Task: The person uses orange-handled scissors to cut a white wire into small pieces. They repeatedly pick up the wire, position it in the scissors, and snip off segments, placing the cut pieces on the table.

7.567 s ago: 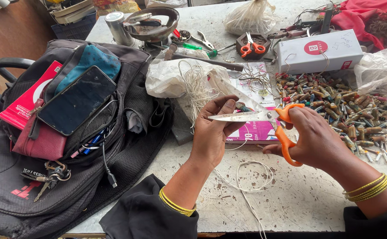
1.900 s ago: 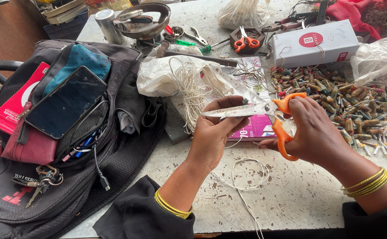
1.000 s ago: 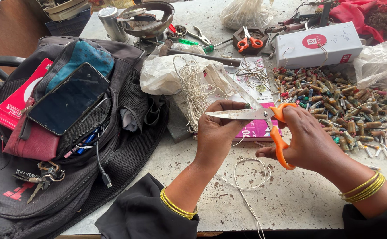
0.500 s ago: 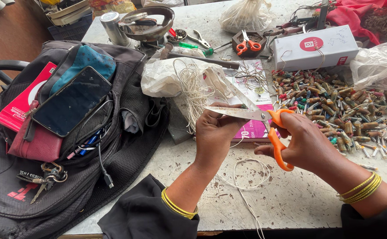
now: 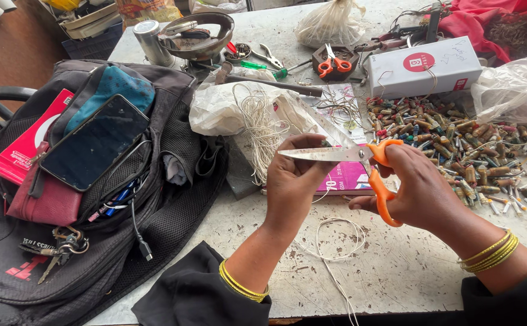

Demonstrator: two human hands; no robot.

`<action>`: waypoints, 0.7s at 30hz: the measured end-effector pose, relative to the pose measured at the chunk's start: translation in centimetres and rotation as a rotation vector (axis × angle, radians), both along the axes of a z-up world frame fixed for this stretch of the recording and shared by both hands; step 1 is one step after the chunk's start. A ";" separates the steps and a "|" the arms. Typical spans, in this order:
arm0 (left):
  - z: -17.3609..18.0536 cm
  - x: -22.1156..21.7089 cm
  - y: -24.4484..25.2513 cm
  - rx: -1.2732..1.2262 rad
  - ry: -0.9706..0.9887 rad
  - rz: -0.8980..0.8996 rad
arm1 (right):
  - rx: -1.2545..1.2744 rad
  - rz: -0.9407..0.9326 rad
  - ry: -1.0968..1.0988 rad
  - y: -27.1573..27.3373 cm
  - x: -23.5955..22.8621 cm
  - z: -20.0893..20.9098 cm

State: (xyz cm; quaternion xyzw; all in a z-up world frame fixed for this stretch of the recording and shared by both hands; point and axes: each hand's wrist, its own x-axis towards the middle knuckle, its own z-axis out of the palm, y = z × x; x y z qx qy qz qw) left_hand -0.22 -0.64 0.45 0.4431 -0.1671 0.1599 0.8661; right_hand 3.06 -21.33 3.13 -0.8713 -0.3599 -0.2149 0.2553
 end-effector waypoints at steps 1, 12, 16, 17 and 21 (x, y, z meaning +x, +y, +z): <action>0.0 0.0 0.1 0.027 0.016 0.013 | -0.006 -0.011 0.019 0.1 0.0 0.0; -0.3 -0.2 0.2 0.154 0.081 0.043 | -0.066 -0.061 0.055 0.2 0.0 0.0; -0.1 -0.1 0.4 0.233 0.061 0.082 | -0.062 -0.053 0.052 0.1 -0.1 0.0; -0.1 -0.2 0.4 0.257 0.073 0.094 | -0.063 -0.039 0.039 0.0 0.0 0.0; 0.0 -0.2 0.6 0.404 0.090 0.194 | -0.109 -0.014 0.121 -0.3 0.2 0.1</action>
